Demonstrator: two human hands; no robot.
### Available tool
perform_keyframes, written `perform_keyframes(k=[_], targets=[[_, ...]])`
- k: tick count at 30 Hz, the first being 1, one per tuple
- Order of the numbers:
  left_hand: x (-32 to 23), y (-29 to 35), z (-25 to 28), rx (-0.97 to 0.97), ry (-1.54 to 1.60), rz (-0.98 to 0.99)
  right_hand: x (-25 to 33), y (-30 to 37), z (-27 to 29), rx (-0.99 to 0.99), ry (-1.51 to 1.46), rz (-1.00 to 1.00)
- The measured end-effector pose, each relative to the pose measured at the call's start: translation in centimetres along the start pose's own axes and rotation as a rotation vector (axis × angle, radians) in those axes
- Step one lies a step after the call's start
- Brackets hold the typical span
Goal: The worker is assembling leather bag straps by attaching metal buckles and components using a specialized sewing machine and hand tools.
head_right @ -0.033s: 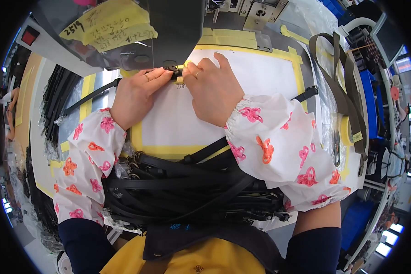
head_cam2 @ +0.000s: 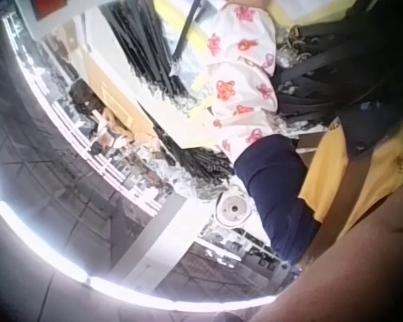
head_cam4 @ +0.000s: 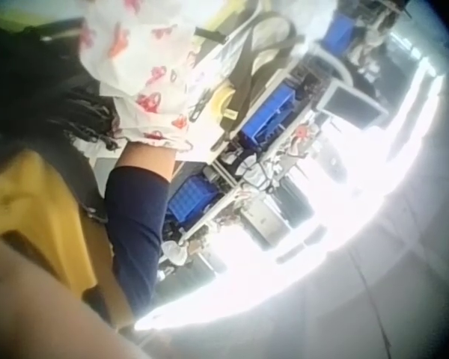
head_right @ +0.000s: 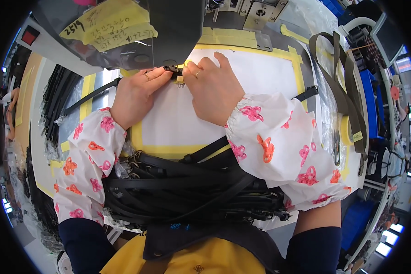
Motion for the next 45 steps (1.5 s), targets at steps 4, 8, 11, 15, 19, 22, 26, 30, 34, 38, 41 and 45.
perform_keyframes(k=[4,8,11,15,19,22,26,30,34,38,41,45], targets=[[0.0,-0.1,-0.1,0.004,0.021,0.002,-0.1,0.1,0.1,0.017,-0.005,0.015],[-0.1,-0.1,0.1,-0.035,0.031,-0.026,0.0,0.0,0.1,0.019,0.005,0.021],[-0.2,-0.2,0.1,0.045,0.014,0.010,-0.2,-0.1,0.0,0.061,0.018,0.003],[0.0,-0.2,0.0,0.059,0.016,0.027,-0.3,-0.1,0.0,0.032,0.004,0.014],[0.1,0.1,-0.2,0.009,0.007,0.010,-0.2,-0.2,-0.2,0.035,-0.013,0.011],[-0.2,0.0,-0.1,0.009,0.014,0.002,-0.1,0.1,-0.2,-0.009,0.007,0.023],[-0.2,-0.1,0.0,0.031,0.013,0.029,-0.2,0.0,-0.1,-0.008,0.002,0.029],[-0.1,0.2,-0.2,0.017,0.023,0.017,-0.1,0.1,-0.2,0.008,0.001,0.033],[0.0,0.5,-0.5,-0.031,-0.060,-0.012,0.1,0.2,0.2,0.033,-0.015,0.038],[0.0,0.5,-0.7,-0.013,-0.073,0.002,0.1,0.1,0.1,0.066,-0.023,0.029],[0.1,0.6,-0.7,-0.016,-0.059,-0.001,0.0,0.0,0.1,0.059,-0.026,0.040],[-0.6,0.4,-0.1,-0.026,-0.049,-0.021,0.4,0.2,0.5,0.102,0.000,0.010]])
Point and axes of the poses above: each hand's wrist, its own y-axis away from the middle knuckle, its own z-axis out of the back of the hand, x = y × z, the point moved 3 cm from there along -y, towards the middle knuckle, and after that the axes turned 13 degrees about z, right-handed, at the moved point
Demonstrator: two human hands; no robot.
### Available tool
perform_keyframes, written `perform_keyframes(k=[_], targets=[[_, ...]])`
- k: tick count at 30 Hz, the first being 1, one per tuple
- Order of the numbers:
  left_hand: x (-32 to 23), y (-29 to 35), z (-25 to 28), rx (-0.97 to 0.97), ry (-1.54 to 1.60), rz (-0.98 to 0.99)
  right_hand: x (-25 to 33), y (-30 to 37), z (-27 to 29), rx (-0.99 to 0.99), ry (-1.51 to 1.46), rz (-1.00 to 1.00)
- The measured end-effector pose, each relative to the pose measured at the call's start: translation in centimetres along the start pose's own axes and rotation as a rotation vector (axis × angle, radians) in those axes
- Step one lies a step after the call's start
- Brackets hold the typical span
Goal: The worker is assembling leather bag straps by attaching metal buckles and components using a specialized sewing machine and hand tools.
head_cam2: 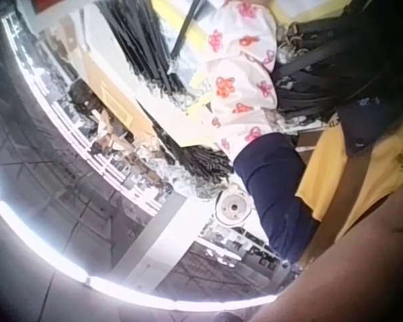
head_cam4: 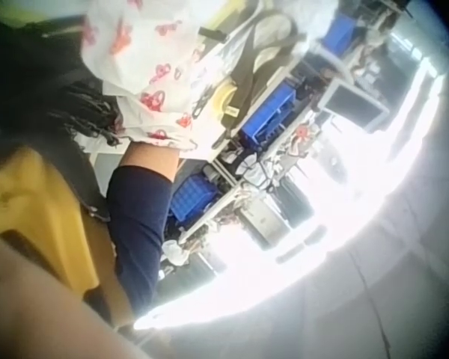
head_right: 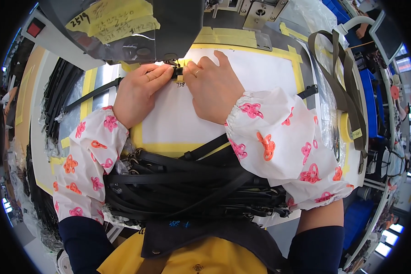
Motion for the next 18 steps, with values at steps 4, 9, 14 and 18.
perform_keyframes(k=[4,9,14,18], targets=[[1.3,-0.3,0.5,0.038,0.212,0.061,0.2,-0.3,-0.3,-0.019,0.015,-0.023],[8.6,0.7,7.8,-0.371,0.649,0.736,0.3,-0.1,-0.3,-0.056,0.024,-0.003],[6.2,-1.9,14.2,-0.554,0.790,0.281,-0.2,0.3,-0.6,-0.044,0.022,-0.013],[6.5,-2.3,15.7,-0.558,0.706,0.256,0.1,0.1,-0.6,-0.048,0.000,0.001]])
Point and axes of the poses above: each hand's wrist, its own y-axis away from the middle knuckle, its own z-axis out of the back of the hand, x = y × z, the point moved 3 cm from there along -y, towards the middle knuckle, and after that the axes turned 13 degrees about z, right-handed, at the moved point
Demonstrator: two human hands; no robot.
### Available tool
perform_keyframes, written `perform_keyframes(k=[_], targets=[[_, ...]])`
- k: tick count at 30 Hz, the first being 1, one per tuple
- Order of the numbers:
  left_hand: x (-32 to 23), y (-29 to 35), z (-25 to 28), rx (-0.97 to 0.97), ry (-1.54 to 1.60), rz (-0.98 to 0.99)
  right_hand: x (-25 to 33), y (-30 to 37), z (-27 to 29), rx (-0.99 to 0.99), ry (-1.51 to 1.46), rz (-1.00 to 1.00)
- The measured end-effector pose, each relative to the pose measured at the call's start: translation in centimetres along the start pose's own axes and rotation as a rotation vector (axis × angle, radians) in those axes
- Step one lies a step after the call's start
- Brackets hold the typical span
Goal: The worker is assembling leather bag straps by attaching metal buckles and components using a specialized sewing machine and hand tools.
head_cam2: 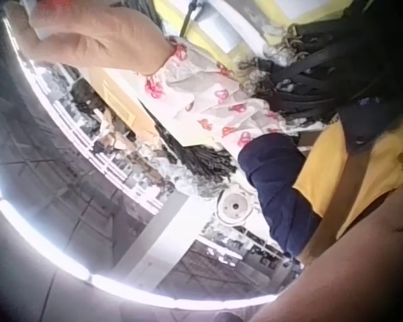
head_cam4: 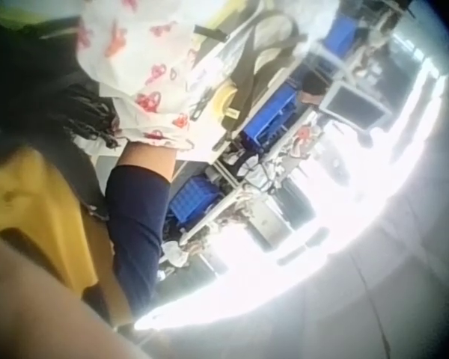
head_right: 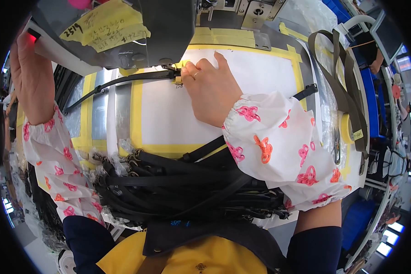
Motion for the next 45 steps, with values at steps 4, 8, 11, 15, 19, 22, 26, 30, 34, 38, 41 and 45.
perform_keyframes(k=[4,8,11,15,19,22,26,30,34,38,41,45], targets=[[0.7,-1.0,-0.2,0.027,-0.035,-0.046,-0.2,-0.1,-0.1,0.039,0.025,-0.019],[-0.3,0.1,-0.9,0.101,0.179,-0.034,0.1,-0.1,0.2,0.025,0.014,-0.011],[3.2,2.6,-2.3,-0.060,0.280,0.230,-0.4,0.3,-0.4,-0.051,0.037,-0.015],[6.5,7.6,-5.2,0.347,-0.366,0.121,-1.1,-0.4,-0.2,-0.232,-0.090,0.009],[6.0,8.9,-10.1,0.638,-0.583,0.079,-1.9,-0.4,-0.3,-0.292,-0.022,0.104],[5.9,9.2,-11.6,0.666,-0.593,0.031,-1.9,-1.1,-0.3,-0.242,-0.053,0.069],[6.0,9.6,-12.2,0.611,-0.658,-0.138,-2.1,-1.3,-0.1,-0.395,-0.048,0.114],[2.9,11.0,-10.3,0.612,-0.761,-0.448,0.1,-0.6,0.8,-0.460,-0.100,0.205],[-0.8,13.6,-7.2,0.759,-0.735,-0.415,4.9,1.1,3.5,-0.433,-0.193,0.329],[-0.8,13.8,-5.9,0.868,-0.748,-0.295,5.8,0.5,2.5,-0.359,-0.272,0.280],[0.7,13.8,-6.6,0.825,-0.720,-0.190,4.1,2.1,2.5,-0.314,-0.259,0.240],[0.7,13.2,-5.9,0.759,-0.670,-0.145,0.0,6.9,5.9,-0.132,-0.201,0.040]])
Point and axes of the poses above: each hand's wrist, its own y-axis away from the middle knuckle, its own z-axis out of the back of the hand, x = y × z, the point moved 3 cm from there along -y, towards the middle knuckle, and after that the axes turned 13 degrees about z, right-handed, at the moved point
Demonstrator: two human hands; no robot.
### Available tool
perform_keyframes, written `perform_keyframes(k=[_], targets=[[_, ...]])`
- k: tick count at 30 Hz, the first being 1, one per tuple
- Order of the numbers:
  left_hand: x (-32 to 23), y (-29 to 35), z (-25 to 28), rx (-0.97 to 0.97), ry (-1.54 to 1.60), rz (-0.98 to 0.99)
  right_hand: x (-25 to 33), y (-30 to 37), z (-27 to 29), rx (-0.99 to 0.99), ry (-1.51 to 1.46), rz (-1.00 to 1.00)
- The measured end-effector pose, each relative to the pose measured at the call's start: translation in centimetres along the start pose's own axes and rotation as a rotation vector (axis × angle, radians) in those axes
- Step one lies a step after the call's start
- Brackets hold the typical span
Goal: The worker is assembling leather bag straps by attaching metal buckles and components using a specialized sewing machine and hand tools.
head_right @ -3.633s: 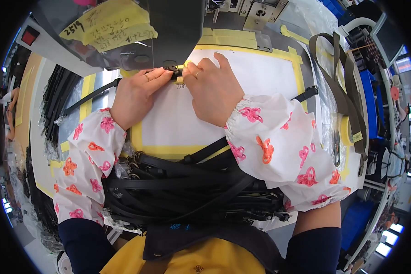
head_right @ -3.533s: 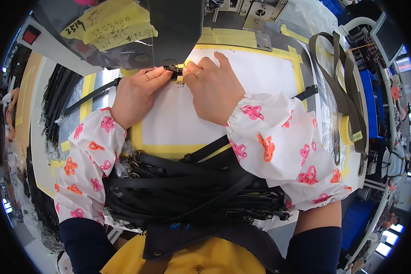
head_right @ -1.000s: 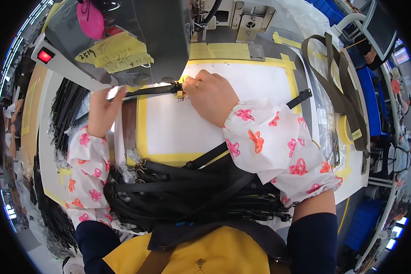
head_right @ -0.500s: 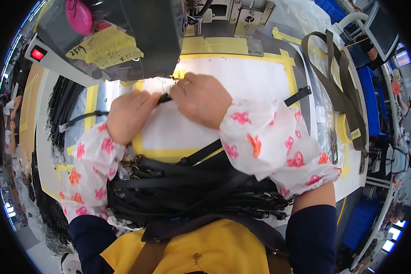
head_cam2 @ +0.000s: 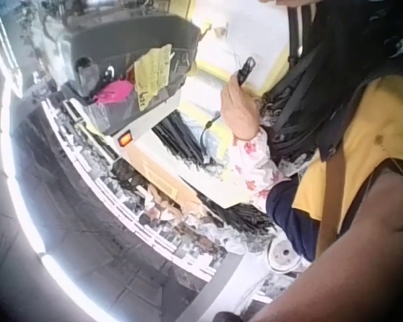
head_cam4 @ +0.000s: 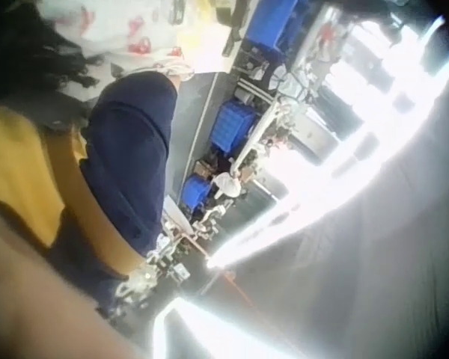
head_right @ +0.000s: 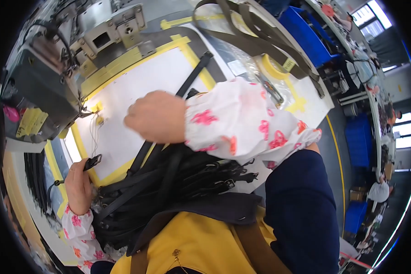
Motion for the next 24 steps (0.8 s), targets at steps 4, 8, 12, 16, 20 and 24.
perform_keyframes(k=[4,8,12,16,20,24], targets=[[-0.2,-1.6,-0.4,-0.047,0.157,0.148,-2.6,9.9,6.7,0.042,0.171,-0.441],[1.8,0.1,-1.1,-0.036,0.231,0.231,-2.5,20.1,7.5,0.267,0.458,-0.836],[2.5,1.0,-0.9,-0.011,0.261,0.229,-3.1,25.2,3.8,0.223,0.472,-0.961],[3.6,1.1,3.1,-0.404,0.405,0.305,-3.1,25.4,4.7,-0.001,0.375,-1.035],[1.0,-3.3,9.2,-0.715,0.810,0.279,-5.1,28.1,7.1,-0.190,0.305,-1.063],[-0.7,-7.3,11.0,-0.842,0.578,0.126,-7.4,27.9,11.3,-0.402,0.270,-0.881]])
Point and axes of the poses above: each hand's wrist, its own y-axis away from the middle knuckle, its own z-axis out of the back of the hand, x = y × z, the point moved 3 cm from there along -y, towards the middle knuckle, and after that the axes turned 13 degrees about z, right-handed, at the moved point
